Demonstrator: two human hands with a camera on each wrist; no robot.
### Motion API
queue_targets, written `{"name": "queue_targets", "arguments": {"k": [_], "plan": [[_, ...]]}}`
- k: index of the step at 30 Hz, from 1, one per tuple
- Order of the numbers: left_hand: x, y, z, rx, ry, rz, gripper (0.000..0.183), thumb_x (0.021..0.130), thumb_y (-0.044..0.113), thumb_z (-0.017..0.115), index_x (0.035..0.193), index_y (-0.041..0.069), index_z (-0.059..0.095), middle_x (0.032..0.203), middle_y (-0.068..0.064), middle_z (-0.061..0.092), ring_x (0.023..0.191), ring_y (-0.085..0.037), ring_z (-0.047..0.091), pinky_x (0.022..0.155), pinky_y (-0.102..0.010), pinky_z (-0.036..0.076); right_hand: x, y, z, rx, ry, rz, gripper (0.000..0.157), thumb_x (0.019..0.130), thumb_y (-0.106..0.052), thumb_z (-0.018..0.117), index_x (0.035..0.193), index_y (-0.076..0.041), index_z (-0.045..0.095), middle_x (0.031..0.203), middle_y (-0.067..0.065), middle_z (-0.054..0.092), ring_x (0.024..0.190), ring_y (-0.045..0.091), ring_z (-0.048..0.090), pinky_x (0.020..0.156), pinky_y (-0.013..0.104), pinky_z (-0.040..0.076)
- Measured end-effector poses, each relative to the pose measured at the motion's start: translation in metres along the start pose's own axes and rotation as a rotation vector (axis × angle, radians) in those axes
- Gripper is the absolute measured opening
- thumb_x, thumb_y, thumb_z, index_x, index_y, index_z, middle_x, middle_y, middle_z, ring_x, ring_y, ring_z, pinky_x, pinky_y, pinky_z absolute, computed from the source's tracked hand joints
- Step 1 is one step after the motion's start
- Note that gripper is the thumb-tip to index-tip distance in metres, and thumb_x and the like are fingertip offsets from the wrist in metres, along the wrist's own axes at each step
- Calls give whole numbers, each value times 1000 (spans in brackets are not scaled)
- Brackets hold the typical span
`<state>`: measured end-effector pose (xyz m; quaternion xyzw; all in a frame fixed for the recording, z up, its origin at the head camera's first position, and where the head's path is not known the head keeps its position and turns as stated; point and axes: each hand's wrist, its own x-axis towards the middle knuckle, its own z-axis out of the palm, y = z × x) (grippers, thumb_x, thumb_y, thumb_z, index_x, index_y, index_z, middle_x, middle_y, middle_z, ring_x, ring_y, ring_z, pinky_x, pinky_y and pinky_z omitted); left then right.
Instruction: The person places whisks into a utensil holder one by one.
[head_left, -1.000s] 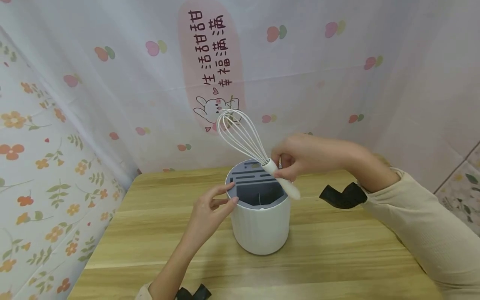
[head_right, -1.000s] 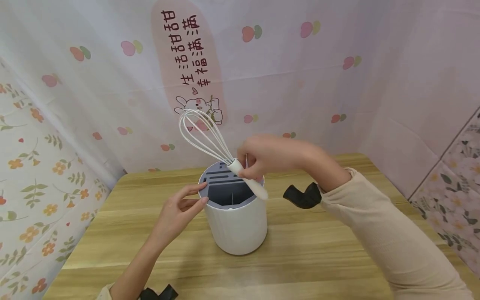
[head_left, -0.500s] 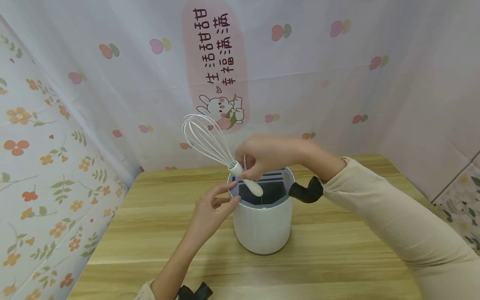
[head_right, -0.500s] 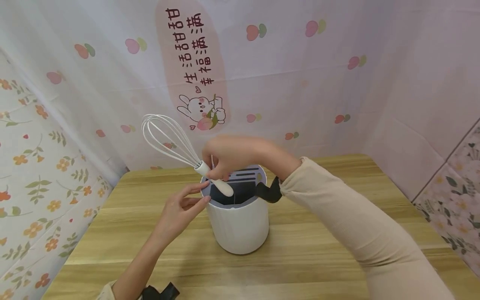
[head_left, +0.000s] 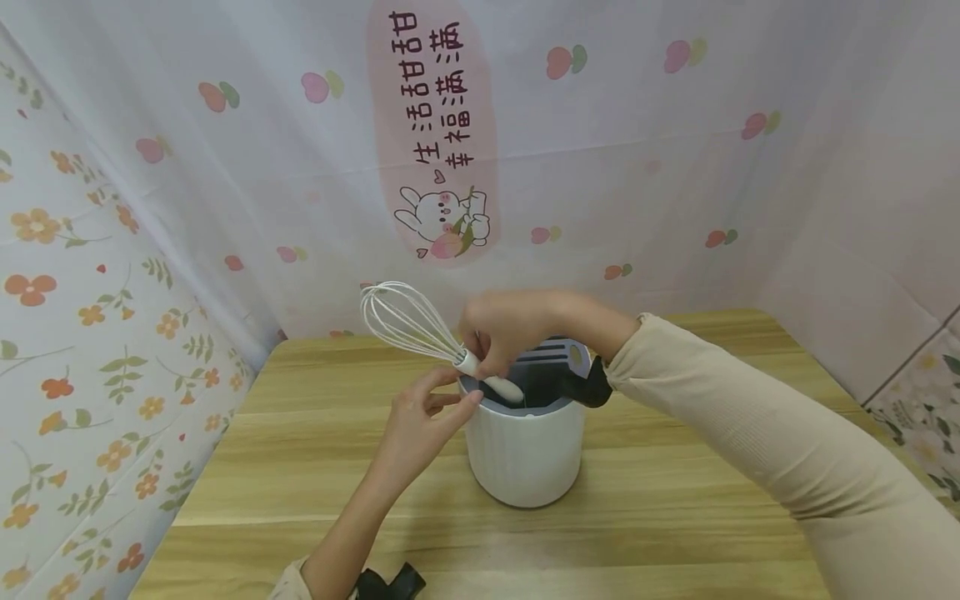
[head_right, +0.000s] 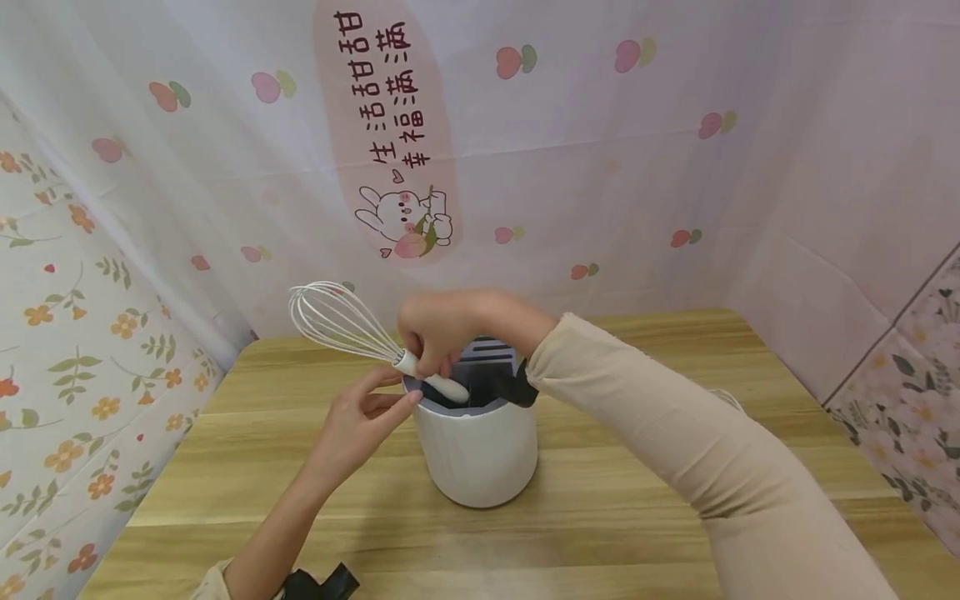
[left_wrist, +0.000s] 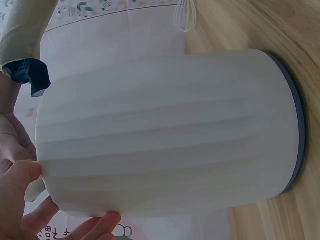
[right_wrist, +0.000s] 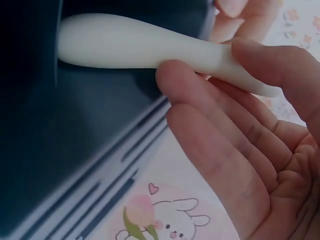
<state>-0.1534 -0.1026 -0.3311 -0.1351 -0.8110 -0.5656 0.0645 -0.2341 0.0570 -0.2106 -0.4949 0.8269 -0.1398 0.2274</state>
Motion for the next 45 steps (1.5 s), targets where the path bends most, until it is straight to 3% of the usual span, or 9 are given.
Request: {"name": "queue_targets", "arguments": {"k": [11, 13, 18, 22, 27, 39, 45], "plan": [[0, 0, 1, 24, 11, -22, 34, 84, 27, 67, 113, 12, 61, 119, -6, 56, 96, -19, 63, 93, -53, 39, 3, 2, 0, -76, -101, 72, 6, 78, -6, 70, 72, -5, 69, 58, 2, 63, 54, 18, 61, 54, 23, 51], [0, 1, 1, 17, 10, -13, 33, 84, 26, 68, 114, 13, 61, 118, -4, 57, 95, -20, 63, 93, -53, 39, 3, 3, 1, -43, -112, 93, 3, 77, -4, 70, 79, -5, 68, 61, 2, 64, 56, 19, 62, 54, 25, 52], [1, -1, 1, -2, 3, 9, 32, 84, 24, 68, 114, 14, 61, 117, -3, 58, 95, -21, 63, 92, -54, 39, 1, 3, 4, 45, -116, 100, 22, 76, 0, 71, 95, -5, 62, 68, 4, 65, 57, 18, 64, 53, 28, 53], [1, 0, 1, 1, 3, 7, 34, 84, 24, 68, 116, 16, 60, 117, -2, 58, 94, -20, 63, 91, -55, 39, -1, 4, 3, 81, -106, 87, 24, 77, -3, 71, 98, -4, 60, 72, 4, 65, 58, 20, 64, 53, 30, 53], [1, 2, 1, 5, 5, 3, 36, 84, 26, 68, 118, 20, 60, 119, 2, 57, 93, -17, 64, 90, -54, 41, -7, 6, 2, 97, -81, 101, 22, 78, -7, 72, 98, -3, 62, 72, 3, 66, 59, 23, 65, 54, 31, 54], [0, 2, 0, -7, 1, -19, 34, 83, 22, 68, 115, 14, 61, 122, -4, 55, 95, -22, 63, 83, -41, 49, -24, 12, -1, 87, -63, 116, 8, 82, -9, 68, 87, -3, 69, 71, 8, 68, 61, 18, 66, 57, 27, 53], [0, 2, 1, -1, 3, -20, 35, 83, 23, 68, 117, 14, 61, 124, -4, 54, 96, -22, 63, 83, -42, 49, -34, 15, -1, 66, -49, 113, 9, 83, -8, 66, 83, -1, 71, 70, 5, 68, 61, 17, 65, 58, 25, 53]]}}
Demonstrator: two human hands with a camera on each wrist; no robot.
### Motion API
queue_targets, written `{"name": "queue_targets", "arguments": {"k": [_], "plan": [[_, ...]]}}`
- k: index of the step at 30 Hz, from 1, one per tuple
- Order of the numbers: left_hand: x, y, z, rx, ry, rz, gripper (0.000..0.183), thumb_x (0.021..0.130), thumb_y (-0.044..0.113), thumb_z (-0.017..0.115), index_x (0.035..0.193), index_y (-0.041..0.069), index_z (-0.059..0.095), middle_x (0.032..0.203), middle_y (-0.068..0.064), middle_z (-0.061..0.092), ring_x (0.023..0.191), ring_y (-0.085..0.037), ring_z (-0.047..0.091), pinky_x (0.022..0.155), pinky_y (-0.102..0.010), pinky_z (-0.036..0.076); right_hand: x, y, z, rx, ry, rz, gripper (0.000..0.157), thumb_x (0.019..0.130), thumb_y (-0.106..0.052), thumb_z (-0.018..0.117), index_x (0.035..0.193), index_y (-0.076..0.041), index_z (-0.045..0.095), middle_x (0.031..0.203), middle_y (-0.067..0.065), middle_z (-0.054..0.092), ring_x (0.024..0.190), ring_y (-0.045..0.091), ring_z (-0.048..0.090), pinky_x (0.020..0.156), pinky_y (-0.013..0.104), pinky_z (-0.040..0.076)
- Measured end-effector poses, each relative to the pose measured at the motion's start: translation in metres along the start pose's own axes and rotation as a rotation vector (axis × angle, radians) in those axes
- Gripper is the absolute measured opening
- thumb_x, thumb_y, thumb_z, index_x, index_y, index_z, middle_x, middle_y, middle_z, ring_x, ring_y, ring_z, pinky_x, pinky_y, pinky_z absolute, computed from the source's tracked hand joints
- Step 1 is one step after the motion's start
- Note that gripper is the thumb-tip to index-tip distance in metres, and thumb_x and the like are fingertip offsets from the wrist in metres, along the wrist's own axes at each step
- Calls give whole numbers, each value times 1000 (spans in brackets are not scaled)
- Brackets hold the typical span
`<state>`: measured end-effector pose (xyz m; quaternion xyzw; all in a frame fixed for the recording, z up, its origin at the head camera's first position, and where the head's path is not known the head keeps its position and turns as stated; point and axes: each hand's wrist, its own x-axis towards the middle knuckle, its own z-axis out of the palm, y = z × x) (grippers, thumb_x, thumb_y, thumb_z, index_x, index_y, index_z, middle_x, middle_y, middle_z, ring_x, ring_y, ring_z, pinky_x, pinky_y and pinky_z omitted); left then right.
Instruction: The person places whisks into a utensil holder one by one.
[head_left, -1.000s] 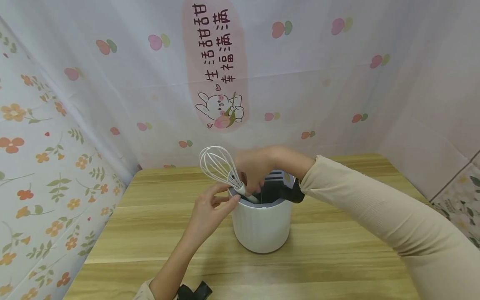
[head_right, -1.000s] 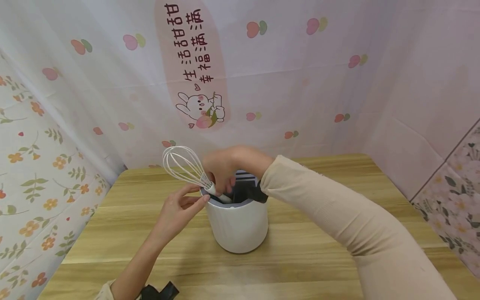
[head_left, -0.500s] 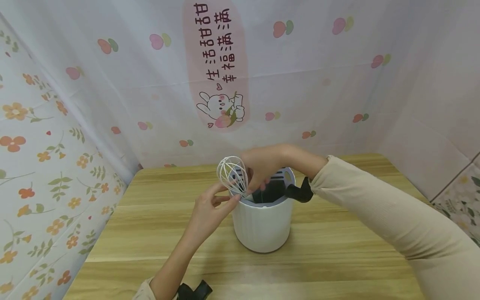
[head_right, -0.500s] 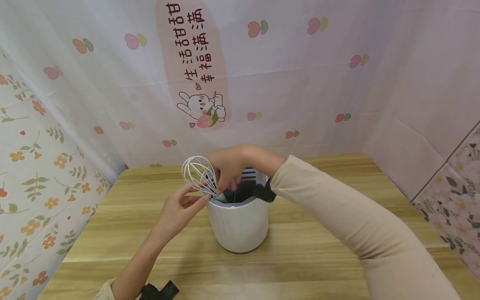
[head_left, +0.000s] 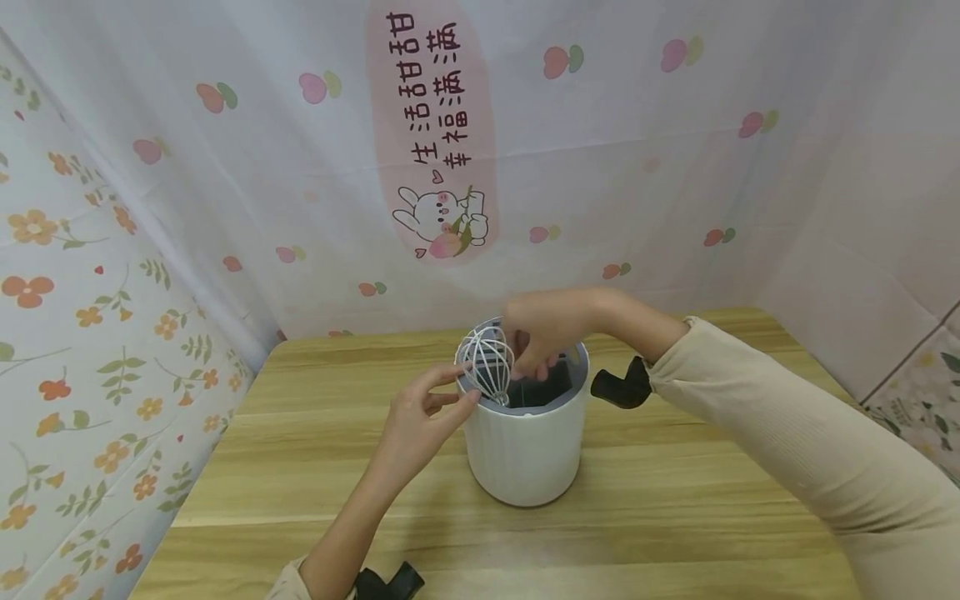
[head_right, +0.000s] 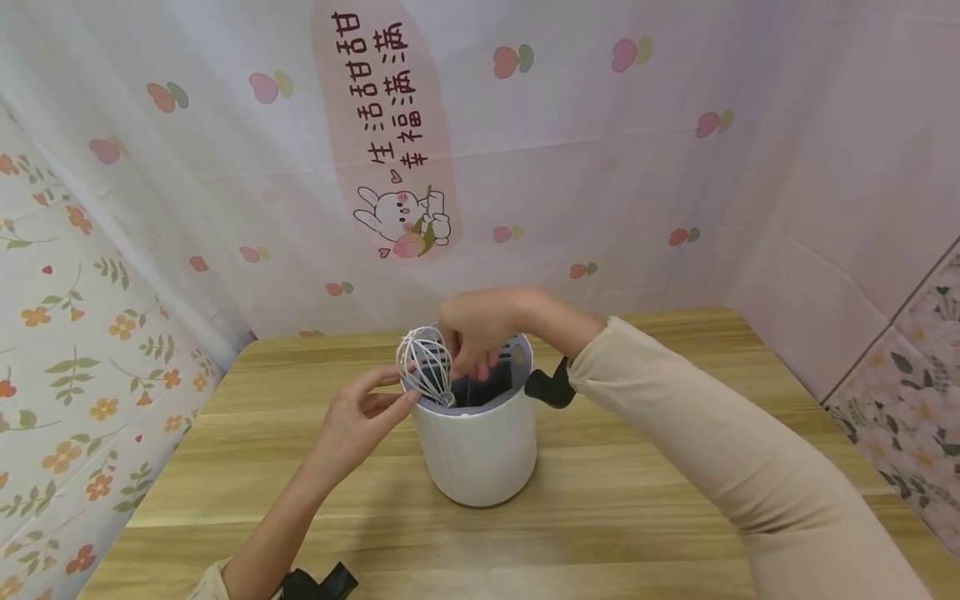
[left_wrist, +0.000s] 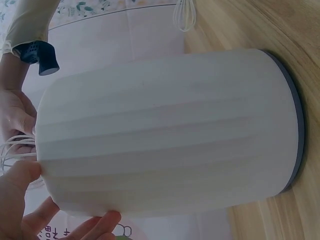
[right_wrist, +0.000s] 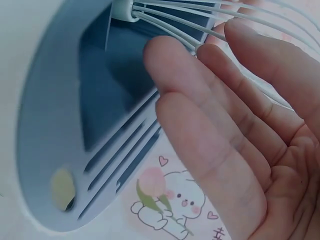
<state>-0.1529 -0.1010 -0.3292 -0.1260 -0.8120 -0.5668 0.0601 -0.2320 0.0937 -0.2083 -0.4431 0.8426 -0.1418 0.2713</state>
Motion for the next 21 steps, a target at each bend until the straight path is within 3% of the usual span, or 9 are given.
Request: {"name": "queue_targets", "arguments": {"k": [15, 21], "plan": [[-1, 0, 0, -1, 3, -10, 36, 83, 26, 69, 118, 21, 61, 126, 1, 53, 96, -20, 62, 81, -40, 50, -32, 9, -5, 107, 122, -16, 5, 85, -7, 63, 84, -2, 64, 69, 5, 63, 65, 23, 62, 64, 33, 53], [-1, 1, 0, -4, 2, 2, 36, 83, 24, 69, 118, 18, 61, 125, 0, 53, 97, -21, 62, 82, -41, 49, -54, 22, -7, 112, 196, 21, 6, 84, -7, 64, 83, -1, 64, 68, 4, 62, 61, 18, 58, 62, 29, 50]]}}
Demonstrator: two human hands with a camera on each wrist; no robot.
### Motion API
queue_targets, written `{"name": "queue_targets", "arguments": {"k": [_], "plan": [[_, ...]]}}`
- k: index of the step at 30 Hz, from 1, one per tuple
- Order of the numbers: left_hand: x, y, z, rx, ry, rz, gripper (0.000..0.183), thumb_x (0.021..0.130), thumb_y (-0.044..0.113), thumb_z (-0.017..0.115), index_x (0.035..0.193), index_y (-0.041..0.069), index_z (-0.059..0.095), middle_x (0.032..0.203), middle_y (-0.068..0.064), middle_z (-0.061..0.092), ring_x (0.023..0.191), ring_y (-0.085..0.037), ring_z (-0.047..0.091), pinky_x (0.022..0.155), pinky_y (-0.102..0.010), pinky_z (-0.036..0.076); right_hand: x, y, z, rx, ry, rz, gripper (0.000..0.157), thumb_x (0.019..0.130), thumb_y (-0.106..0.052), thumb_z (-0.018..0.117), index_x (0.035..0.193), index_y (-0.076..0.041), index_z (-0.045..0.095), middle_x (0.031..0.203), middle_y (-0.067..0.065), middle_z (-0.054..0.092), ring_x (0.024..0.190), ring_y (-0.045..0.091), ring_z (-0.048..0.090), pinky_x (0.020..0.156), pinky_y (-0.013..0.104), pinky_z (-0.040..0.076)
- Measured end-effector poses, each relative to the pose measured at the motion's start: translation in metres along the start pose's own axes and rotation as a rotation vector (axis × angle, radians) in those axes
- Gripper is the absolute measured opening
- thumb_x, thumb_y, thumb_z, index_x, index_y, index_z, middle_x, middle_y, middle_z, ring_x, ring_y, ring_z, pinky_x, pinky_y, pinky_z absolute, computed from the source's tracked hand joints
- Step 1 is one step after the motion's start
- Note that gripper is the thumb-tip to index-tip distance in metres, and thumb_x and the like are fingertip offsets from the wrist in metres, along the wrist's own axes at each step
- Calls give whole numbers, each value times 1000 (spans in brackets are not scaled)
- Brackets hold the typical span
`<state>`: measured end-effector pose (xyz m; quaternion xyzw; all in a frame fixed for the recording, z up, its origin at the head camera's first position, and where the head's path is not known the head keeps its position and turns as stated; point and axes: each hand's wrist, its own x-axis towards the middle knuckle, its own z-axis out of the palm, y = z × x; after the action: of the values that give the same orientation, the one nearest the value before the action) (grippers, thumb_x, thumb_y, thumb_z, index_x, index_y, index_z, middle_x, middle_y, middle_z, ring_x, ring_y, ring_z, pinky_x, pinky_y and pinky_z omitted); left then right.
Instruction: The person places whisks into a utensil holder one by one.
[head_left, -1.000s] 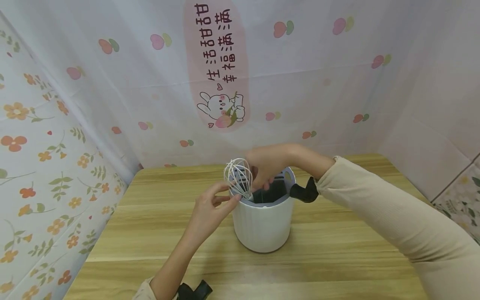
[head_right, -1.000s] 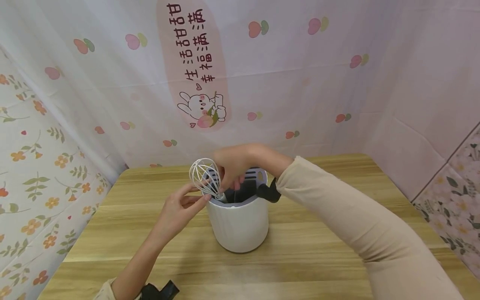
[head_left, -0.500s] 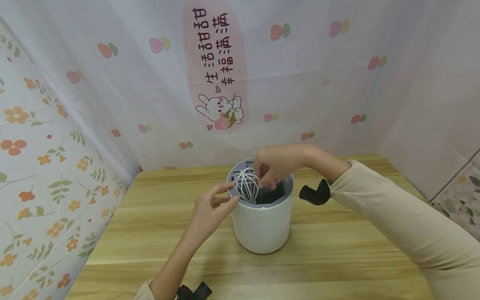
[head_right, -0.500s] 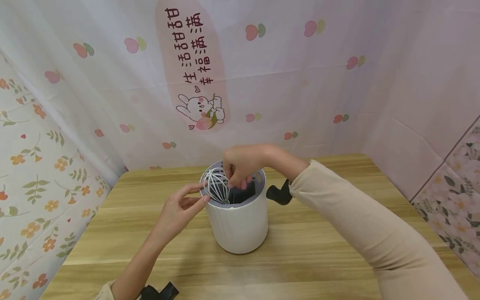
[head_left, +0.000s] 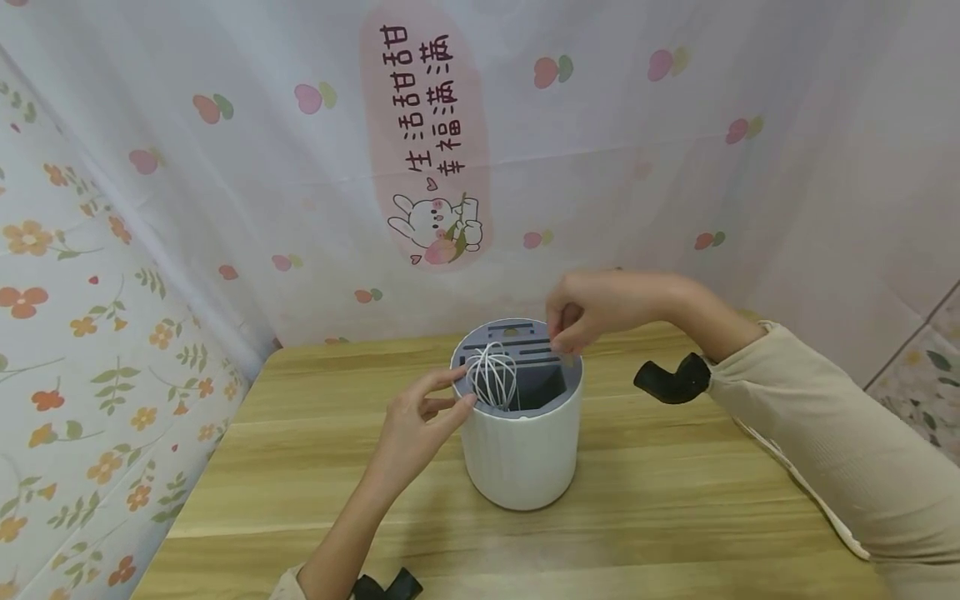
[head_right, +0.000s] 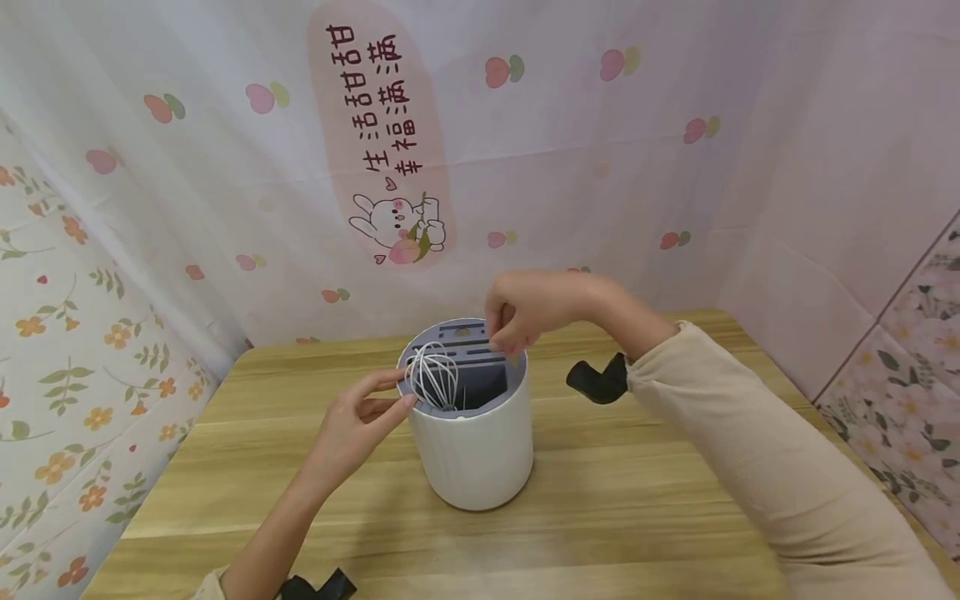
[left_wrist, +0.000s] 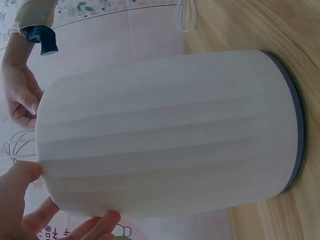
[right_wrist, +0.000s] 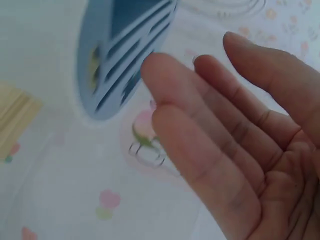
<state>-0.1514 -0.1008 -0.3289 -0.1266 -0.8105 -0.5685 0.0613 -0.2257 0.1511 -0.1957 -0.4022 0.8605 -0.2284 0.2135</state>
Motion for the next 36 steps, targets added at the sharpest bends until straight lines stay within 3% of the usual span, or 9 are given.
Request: {"name": "queue_targets", "arguments": {"k": [5, 18, 28, 36], "plan": [[0, -1, 0, -2, -2, 5, 35, 83, 25, 68, 117, 18, 61, 125, 0, 53, 97, -21, 62, 83, -42, 49, -16, 23, -6, 29, 61, 57, 5, 84, -5, 64, 81, -2, 63, 68, 4, 59, 61, 15, 53, 60, 27, 48], [0, -1, 0, -7, -2, -11, 36, 83, 25, 69, 118, 19, 61, 126, -1, 53, 99, -23, 62, 79, -40, 51, -74, 103, -13, 139, 154, 314, 17, 88, -15, 62, 92, 2, 62, 82, 7, 65, 77, 22, 64, 68, 30, 53], [-1, 1, 0, -8, 0, -12, 36, 83, 25, 68, 118, 19, 61, 127, -1, 52, 99, -23, 61, 78, -39, 52, -124, 157, -1, 208, 168, 468, 25, 90, -18, 59, 100, 5, 62, 88, 8, 66, 80, 20, 64, 70, 30, 53], [0, 0, 0, -8, -6, -17, 37, 83, 27, 68, 119, 20, 61, 127, 0, 52, 99, -23, 61, 77, -39, 52, -162, 196, 17, 334, 145, 500, 31, 90, -17, 57, 103, 11, 59, 93, 13, 65, 82, 20, 65, 70, 30, 53]]}}
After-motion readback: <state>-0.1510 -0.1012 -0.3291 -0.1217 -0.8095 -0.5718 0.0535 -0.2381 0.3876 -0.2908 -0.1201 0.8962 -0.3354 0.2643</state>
